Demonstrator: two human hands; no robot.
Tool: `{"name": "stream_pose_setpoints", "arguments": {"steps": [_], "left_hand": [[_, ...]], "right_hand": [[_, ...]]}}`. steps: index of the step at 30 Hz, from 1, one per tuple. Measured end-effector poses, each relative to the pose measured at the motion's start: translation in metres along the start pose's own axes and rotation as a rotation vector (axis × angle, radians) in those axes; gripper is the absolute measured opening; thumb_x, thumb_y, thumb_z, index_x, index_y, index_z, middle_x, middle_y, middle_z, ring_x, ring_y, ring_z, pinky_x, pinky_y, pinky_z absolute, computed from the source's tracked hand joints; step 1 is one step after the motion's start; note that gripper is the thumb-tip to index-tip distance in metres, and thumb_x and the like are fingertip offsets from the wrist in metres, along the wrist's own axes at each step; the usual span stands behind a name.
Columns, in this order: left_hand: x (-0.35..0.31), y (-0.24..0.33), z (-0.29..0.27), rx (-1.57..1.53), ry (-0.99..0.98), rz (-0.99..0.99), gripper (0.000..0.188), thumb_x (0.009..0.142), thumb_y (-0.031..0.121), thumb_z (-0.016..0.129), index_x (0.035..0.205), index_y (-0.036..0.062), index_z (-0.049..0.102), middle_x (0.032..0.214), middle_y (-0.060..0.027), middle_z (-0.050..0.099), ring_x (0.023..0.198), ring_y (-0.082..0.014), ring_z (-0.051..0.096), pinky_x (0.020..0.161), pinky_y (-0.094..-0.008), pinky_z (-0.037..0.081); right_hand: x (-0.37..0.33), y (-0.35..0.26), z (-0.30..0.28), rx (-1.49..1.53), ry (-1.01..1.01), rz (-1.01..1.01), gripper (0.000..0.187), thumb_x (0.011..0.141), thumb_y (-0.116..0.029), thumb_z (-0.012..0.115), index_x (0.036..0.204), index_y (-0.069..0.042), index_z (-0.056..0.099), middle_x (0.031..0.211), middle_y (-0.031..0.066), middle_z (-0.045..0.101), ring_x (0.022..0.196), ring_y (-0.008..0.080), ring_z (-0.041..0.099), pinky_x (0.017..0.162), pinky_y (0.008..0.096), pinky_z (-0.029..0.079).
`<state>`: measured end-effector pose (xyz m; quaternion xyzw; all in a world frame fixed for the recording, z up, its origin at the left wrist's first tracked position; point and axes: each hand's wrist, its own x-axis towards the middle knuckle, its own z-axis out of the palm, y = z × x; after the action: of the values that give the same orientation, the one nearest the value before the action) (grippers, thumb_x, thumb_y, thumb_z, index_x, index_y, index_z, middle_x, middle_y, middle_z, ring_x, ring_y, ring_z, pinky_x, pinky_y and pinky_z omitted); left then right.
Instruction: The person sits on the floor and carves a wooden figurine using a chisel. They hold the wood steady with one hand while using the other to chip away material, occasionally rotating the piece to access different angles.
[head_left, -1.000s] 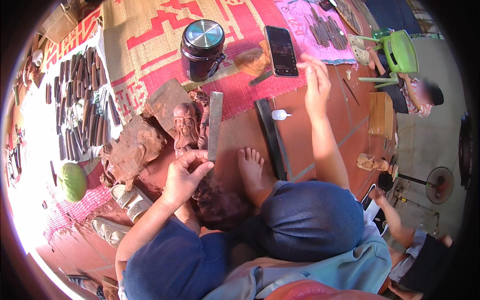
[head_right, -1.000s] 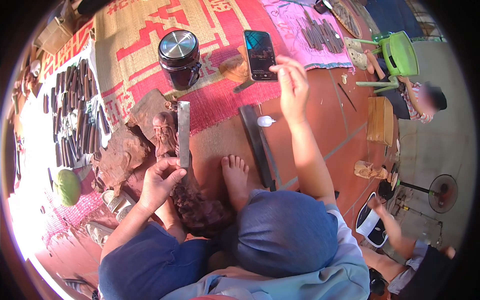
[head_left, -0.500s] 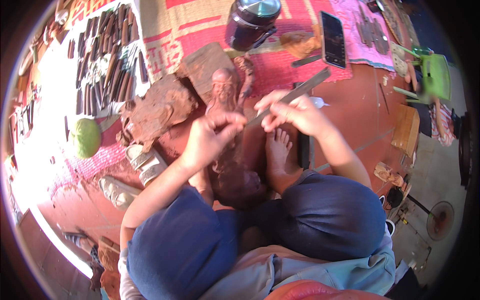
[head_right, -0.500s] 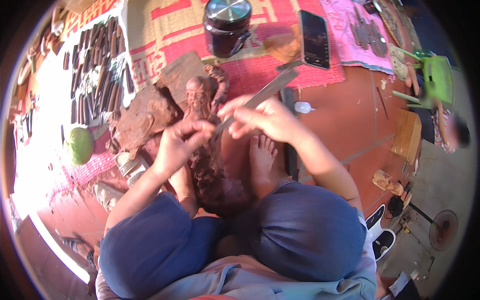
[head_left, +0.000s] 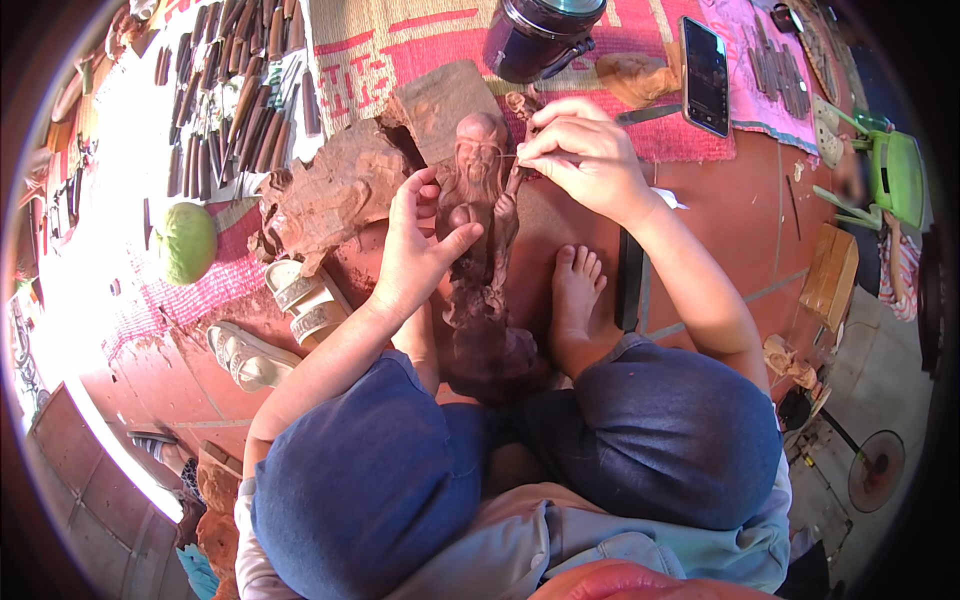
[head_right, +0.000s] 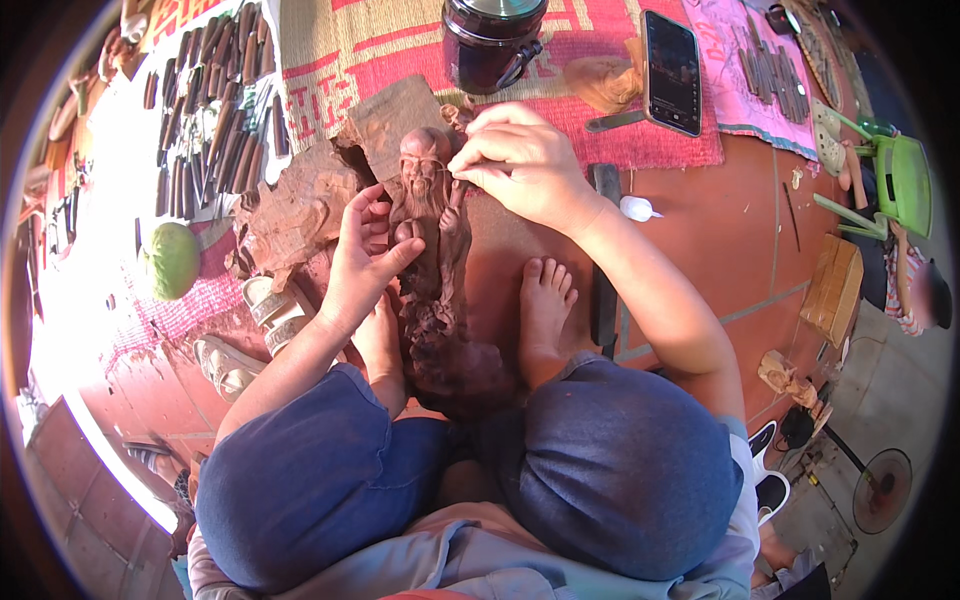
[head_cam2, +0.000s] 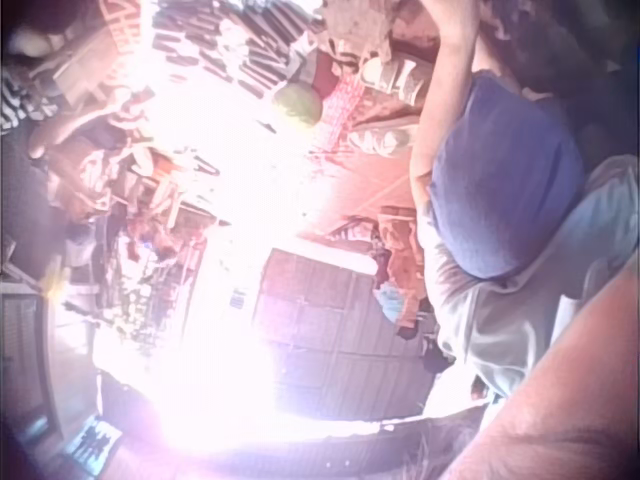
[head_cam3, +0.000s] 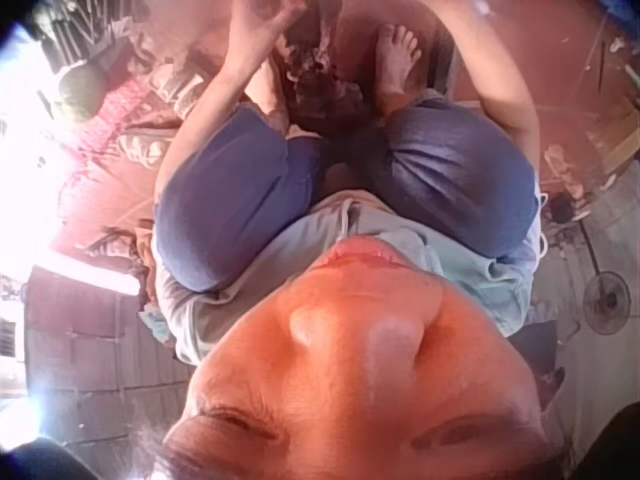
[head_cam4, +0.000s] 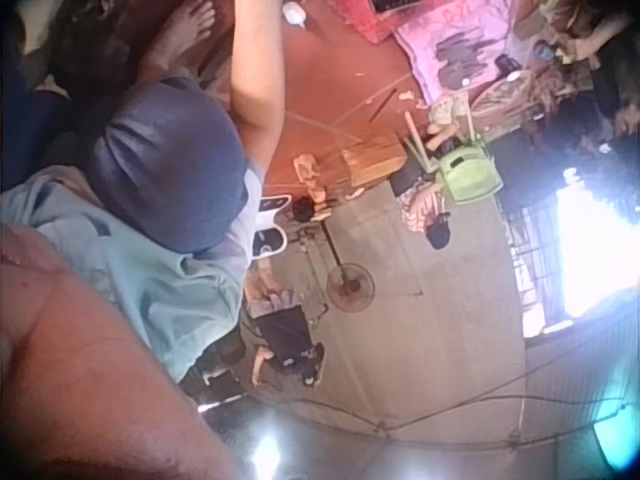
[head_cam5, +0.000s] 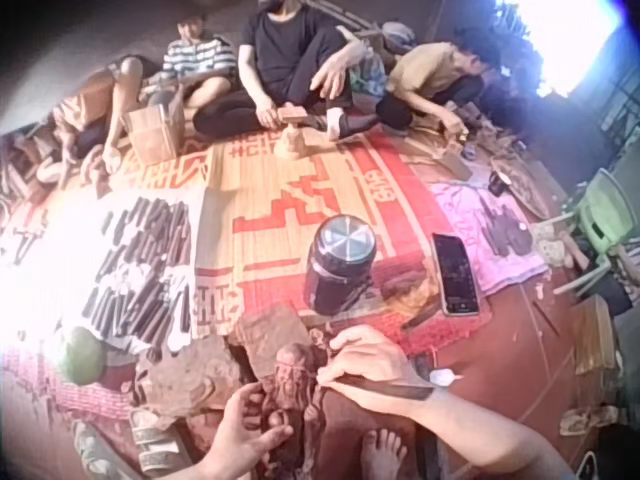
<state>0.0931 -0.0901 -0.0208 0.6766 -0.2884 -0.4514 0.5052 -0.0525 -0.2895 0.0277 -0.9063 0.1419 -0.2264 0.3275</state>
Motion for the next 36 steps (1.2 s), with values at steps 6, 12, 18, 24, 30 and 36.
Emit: {"name": "stream_pose_setpoints", "arguments": {"steps": [6,12,18,24,30,36], "left_hand": [[0.0,-0.004,-0.005,0.042,-0.102,-0.135,0.074,0.079,0.024,0.08,0.137,0.0037,0.039,0.117,-0.012,0.053,0.11,-0.0205,0.053,0.096,-0.0347,0.044],[0.001,-0.009,-0.007,0.035,-0.11,-0.113,0.075,0.079,0.026,0.08,0.137,0.0032,0.039,0.119,-0.0126,0.053,0.112,-0.0213,0.053,0.096,-0.0353,0.045],[0.001,-0.01,-0.006,0.054,-0.107,-0.108,0.074,0.08,0.026,0.08,0.138,0.0046,0.039,0.119,-0.0128,0.052,0.112,-0.0221,0.053,0.095,-0.0359,0.045],[-0.002,-0.002,-0.005,0.044,-0.108,-0.126,0.073,0.081,0.026,0.078,0.139,0.0065,0.038,0.119,-0.0123,0.05,0.112,-0.0218,0.052,0.096,-0.0353,0.045],[0.0,-0.002,-0.006,0.052,-0.1,-0.114,0.074,0.08,0.025,0.08,0.138,0.005,0.039,0.119,-0.0136,0.05,0.111,-0.0223,0.053,0.095,-0.0352,0.046],[0.0,-0.006,-0.006,0.059,-0.102,-0.11,0.075,0.079,0.026,0.08,0.138,0.0051,0.038,0.119,-0.0135,0.049,0.11,-0.0221,0.052,0.095,-0.0351,0.046]], "right_hand": [[0.014,0.005,-0.01,0.078,-0.183,0.054,0.011,0.072,-0.005,0.074,0.081,-0.009,0.07,0.093,0.0101,0.07,0.108,0.0254,0.063,0.082,0.0341,0.052],[0.024,0.007,-0.014,0.23,-0.18,0.159,0.012,0.073,-0.004,0.075,0.084,-0.005,0.071,0.096,0.0122,0.07,0.102,0.0211,0.066,0.079,0.0304,0.052],[0.025,0.006,-0.002,0.342,-0.06,0.194,0.012,0.073,-0.003,0.075,0.083,-0.004,0.069,0.095,0.0086,0.068,0.083,0.0194,0.067,0.07,0.0286,0.052],[0.024,-0.006,-0.002,0.165,-0.108,0.17,0.011,0.075,-0.008,0.074,0.083,-0.003,0.069,0.084,0.0065,0.067,0.071,0.0152,0.065,0.062,0.0278,0.05],[0.031,-0.012,-0.001,0.203,-0.027,0.199,0.012,0.076,-0.012,0.073,0.085,-0.005,0.071,0.076,0.0071,0.068,0.066,0.0194,0.067,0.059,0.0308,0.051],[0.035,-0.014,0.0,0.118,-0.074,0.302,0.014,0.075,-0.016,0.073,0.085,-0.007,0.072,0.074,0.008,0.07,0.066,0.0191,0.068,0.059,0.0303,0.051]]}}
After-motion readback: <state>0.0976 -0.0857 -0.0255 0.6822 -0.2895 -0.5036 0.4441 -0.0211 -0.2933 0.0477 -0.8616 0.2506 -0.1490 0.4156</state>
